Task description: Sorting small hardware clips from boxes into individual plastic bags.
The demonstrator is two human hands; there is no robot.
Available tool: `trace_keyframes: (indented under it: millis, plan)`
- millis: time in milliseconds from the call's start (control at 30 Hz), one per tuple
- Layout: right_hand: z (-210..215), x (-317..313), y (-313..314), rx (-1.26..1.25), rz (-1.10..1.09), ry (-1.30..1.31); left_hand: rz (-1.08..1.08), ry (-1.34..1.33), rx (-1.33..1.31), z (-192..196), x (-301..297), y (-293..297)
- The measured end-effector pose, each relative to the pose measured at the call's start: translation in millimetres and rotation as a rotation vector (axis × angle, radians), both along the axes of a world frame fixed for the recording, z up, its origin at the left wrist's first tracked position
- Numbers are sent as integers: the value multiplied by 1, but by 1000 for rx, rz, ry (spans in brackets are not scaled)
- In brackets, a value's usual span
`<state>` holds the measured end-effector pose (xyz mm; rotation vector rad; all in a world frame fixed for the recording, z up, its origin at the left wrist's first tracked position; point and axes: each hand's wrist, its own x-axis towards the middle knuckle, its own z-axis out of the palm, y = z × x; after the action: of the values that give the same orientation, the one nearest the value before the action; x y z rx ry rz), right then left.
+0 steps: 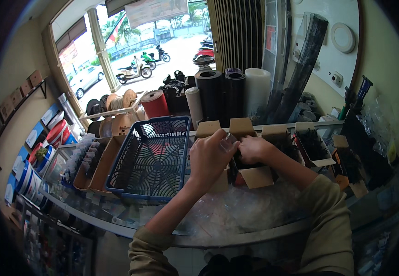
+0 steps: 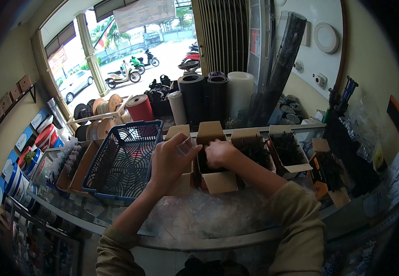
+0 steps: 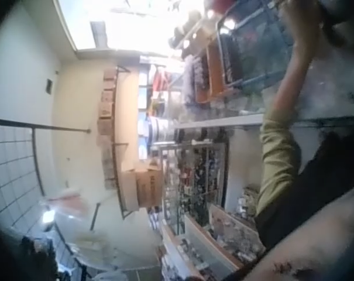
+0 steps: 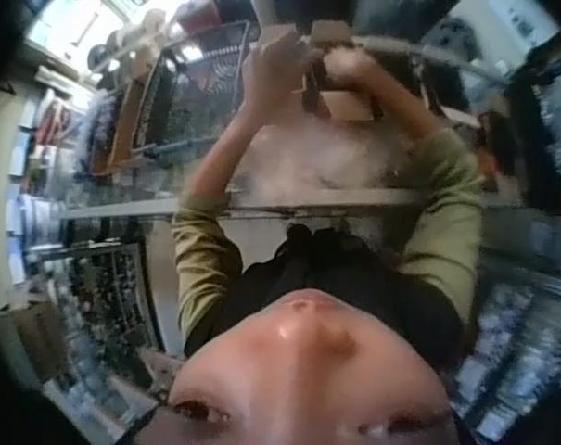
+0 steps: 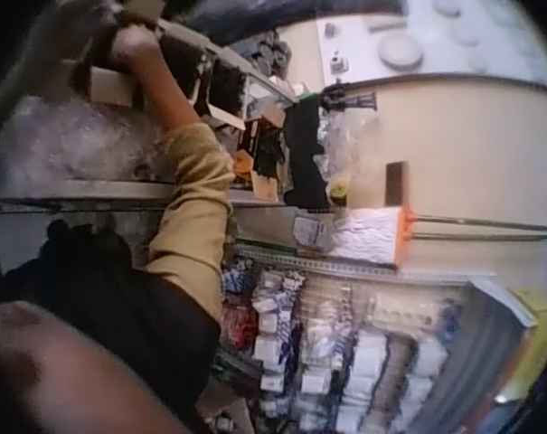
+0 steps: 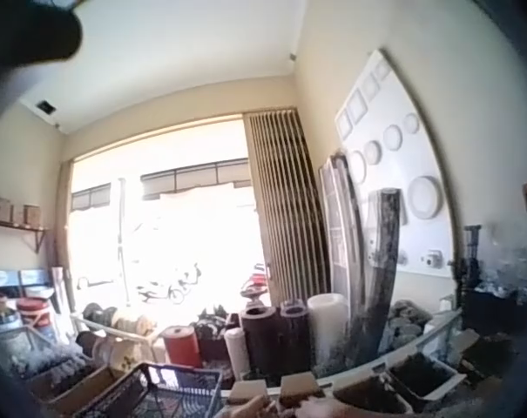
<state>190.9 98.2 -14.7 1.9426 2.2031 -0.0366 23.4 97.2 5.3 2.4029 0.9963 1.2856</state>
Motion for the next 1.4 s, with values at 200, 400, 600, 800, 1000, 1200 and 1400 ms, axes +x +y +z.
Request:
trace_keyframes:
  millis: [200, 400, 600, 800, 1000, 1200, 1400]
  plan:
    - [-14, 18, 14, -39, 41, 91, 58, -35, 137, -13, 6, -6]
    - [5, 5, 7, -44, 20, 37, 63, 32, 66, -31, 3, -2]
    - [-2, 19, 2, 102, 86, 278, 40, 3, 51, -36, 3, 2]
    - [15, 26, -4, 178, 73, 469, 46, 24, -87, -31, 1, 0]
    - [38, 36, -8, 159, 105, 863, 88, 39, -33, -36, 0, 4]
    - [47, 43, -12, 219, 87, 1058, 50, -12, -96, -38, 1, 6]
    - [54, 8, -25, 483, -6, 1151, -24, -114, -211, -33, -1, 9]
